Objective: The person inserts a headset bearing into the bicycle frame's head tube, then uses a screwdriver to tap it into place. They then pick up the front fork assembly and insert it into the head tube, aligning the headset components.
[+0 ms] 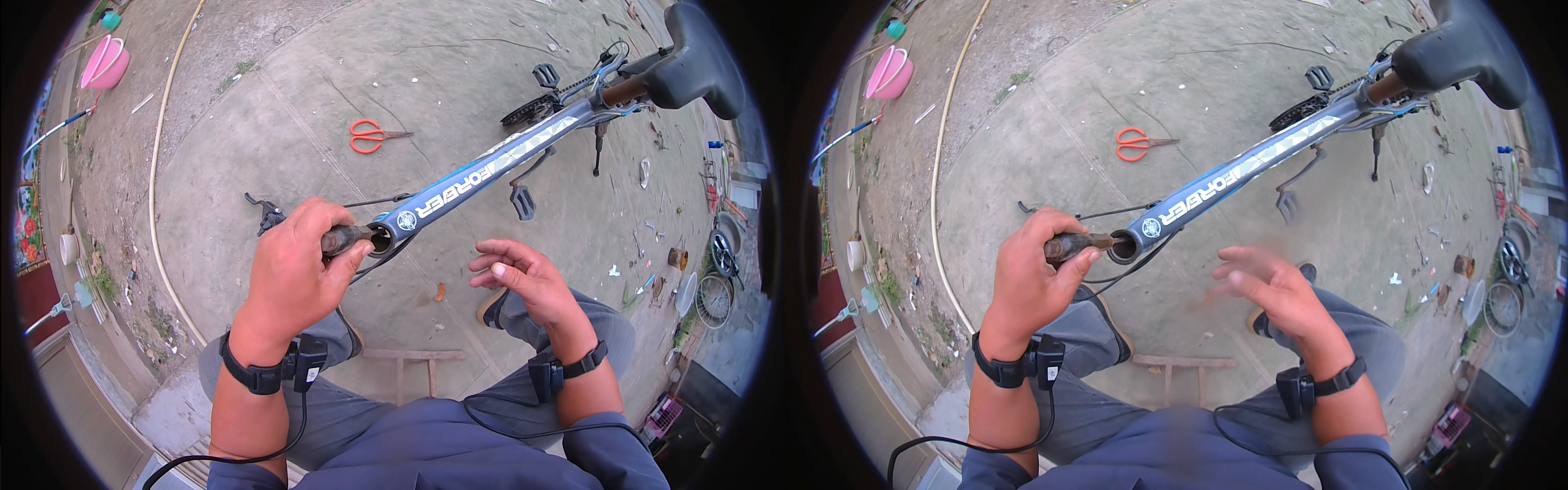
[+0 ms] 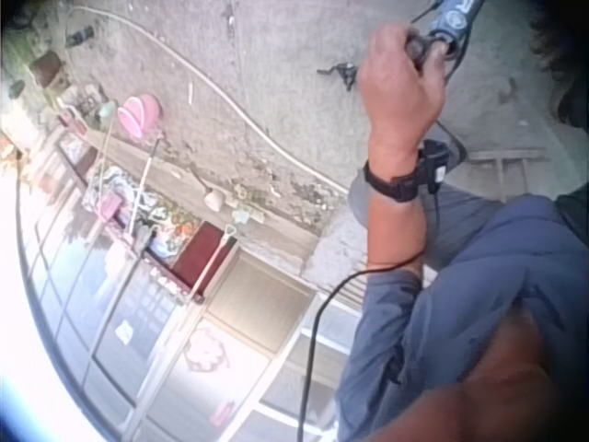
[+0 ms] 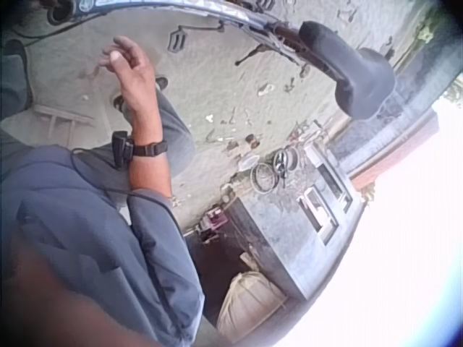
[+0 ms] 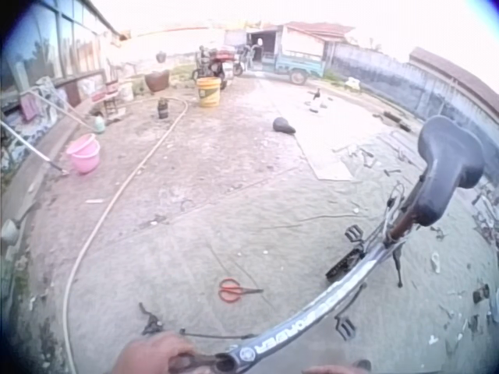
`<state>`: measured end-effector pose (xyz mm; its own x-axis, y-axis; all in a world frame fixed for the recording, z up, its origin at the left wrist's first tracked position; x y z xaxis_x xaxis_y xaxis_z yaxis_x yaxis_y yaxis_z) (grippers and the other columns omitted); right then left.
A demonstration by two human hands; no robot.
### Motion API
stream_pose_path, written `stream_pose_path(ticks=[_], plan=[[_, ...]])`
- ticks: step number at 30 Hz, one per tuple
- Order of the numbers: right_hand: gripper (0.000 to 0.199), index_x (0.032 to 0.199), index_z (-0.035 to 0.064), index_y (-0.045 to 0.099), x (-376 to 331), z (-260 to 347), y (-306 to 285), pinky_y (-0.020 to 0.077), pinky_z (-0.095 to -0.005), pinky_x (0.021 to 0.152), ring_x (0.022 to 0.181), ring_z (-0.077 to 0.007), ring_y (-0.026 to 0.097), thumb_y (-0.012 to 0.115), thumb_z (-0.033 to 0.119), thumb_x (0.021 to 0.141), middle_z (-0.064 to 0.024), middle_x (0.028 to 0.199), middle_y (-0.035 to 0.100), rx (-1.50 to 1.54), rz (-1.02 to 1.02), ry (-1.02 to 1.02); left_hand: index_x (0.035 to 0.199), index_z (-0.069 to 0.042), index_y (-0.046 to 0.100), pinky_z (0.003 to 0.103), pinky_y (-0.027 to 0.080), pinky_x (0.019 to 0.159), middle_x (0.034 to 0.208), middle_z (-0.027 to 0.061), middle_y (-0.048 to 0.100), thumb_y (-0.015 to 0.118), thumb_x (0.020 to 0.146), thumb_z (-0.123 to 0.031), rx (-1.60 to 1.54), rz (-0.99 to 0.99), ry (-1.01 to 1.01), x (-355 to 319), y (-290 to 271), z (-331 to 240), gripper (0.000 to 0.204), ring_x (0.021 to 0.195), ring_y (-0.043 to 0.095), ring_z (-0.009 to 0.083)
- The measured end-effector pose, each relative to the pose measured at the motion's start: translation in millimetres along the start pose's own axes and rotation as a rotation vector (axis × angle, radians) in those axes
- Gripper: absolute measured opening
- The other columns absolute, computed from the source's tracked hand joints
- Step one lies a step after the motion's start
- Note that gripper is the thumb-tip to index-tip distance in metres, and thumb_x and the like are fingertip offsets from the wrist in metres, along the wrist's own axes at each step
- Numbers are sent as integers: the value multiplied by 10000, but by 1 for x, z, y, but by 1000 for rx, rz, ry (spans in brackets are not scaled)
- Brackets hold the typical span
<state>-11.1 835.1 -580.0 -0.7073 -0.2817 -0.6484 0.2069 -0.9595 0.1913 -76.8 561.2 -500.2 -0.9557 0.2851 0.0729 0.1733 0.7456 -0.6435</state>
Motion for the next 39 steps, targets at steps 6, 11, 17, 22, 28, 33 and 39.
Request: stream_pose_path(ticks=[6,11,17,22,28,33,39], plan=[[447,1359,-33,558,1,0,1,516,-387,965,1095,-272,667,656,193,986,-186,1212,672,11,1,4,989,-56,598,348,463,559,819,101,602,819,772,-79,-22,-17,-8,-1,-7,-3,310,635,593,270],[450,1362,-33,557,1,-2,1,518,-390,961,1090,-277,671,658,192,985,-189,1211,673,22,2,2,981,-56,604,339,468,569,842,103,614,819,773,-78,-53,-71,-13,-6,-17,-4,301,645,592,265],[459,1365,-39,554,-2,-3,4,516,-386,956,1079,-277,677,660,192,983,-189,1208,674,12,1,10,998,-47,620,297,467,594,865,95,629,815,777,-48,-91,-119,-50,-16,-32,-3,294,659,591,207],[462,1366,-41,554,-4,-5,9,512,-377,952,1072,-268,678,654,193,981,-184,1208,675,-14,-2,10,1027,-37,628,267,471,628,888,76,647,807,789,-21,-141,-173,-60,-28,-49,-8,298,694,584,142],[469,1367,-43,553,-9,-6,20,501,-368,963,1083,-246,662,645,207,981,-176,1214,671,-33,3,13,1051,-21,620,262,505,735,946,93,656,807,819,-45,-279,-278,-148,-52,-73,-11,299,808,624,151],[512,1379,-20,538,-15,-10,25,508,-351,949,1071,-243,679,644,290,986,-158,1214,671,-91,9,-10,1111,-10,577,247,529,713,1020,96,672,770,888,-68,-334,-380,-187,-77,-107,-18,300,815,653,141],[503,1379,17,543,-16,-25,23,526,-338,932,1046,-234,703,634,324,991,-136,1207,678,-122,8,-41,1126,-13,553,232,517,569,1041,133,701,720,944,-105,-359,-702,-258,-146,-175,-6,264,672,653,124]])
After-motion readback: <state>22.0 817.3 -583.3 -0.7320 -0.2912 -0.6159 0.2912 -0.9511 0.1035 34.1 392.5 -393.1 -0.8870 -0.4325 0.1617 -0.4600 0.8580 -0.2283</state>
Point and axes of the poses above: each hand's wrist, its own x-axis towards the middle knuckle, its own y-axis out of the palm, z = x × y, the point moved 8 cm from there along x, towards the middle knuckle
